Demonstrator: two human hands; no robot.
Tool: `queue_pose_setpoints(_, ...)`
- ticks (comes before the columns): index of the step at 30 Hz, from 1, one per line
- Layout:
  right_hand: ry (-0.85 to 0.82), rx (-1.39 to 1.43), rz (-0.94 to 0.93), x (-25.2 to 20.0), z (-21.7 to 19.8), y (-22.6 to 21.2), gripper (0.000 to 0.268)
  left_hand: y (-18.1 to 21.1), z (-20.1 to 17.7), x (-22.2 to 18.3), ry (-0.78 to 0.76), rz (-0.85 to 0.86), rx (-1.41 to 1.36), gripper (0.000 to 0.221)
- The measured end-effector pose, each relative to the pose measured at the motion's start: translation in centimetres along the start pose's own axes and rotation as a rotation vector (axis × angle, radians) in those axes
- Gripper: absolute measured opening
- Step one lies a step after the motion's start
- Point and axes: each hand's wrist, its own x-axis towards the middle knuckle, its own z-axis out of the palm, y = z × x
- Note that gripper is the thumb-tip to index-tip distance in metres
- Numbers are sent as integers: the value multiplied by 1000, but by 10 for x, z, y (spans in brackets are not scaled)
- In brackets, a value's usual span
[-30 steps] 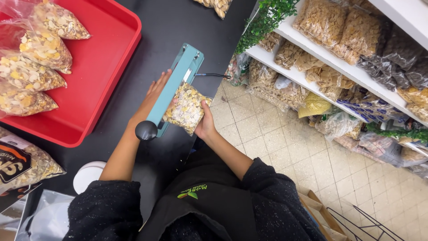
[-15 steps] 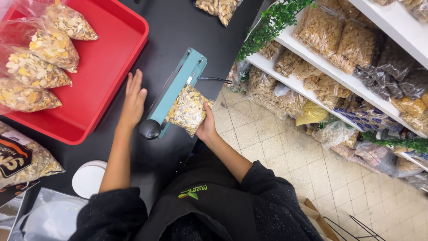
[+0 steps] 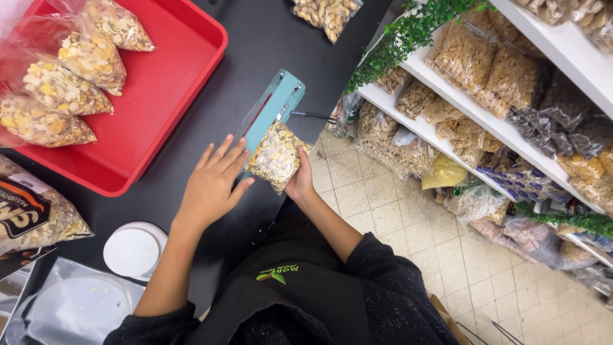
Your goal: Sealing plastic bags of snacks using a manual heat sealer and organizing them in a tray.
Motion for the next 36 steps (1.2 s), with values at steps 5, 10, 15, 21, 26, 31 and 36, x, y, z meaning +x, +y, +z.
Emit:
queue_pose_setpoints(5, -11, 15, 9, 3, -7, 1, 77, 2, 23, -7, 234, 14, -120, 44)
queue_pose_setpoints(10, 0, 22, -7, 9, -9, 3, 76, -14, 77, -14, 645, 12, -285, 25)
queue_pose_setpoints(15, -3, -14, 8, 17, -23, 2, 79, -12, 81, -10, 805, 50, -297, 14)
queue_pose_setpoints(21, 8, -33, 10, 20, -24, 0, 77, -17, 94, -13, 831, 15, -248, 15)
queue_pose_setpoints(26, 36, -39, 0, 23, -39, 3, 76, -16, 90, -12, 843, 20, -250, 15)
queue_pose_setpoints(31, 46, -33, -6, 28, -41, 4, 74, -20, 99, -13, 851, 20, -240, 15)
queue_pose_setpoints(36, 53, -38, -4, 36, -54, 5, 73, -21, 101, -13, 860, 9, -220, 16)
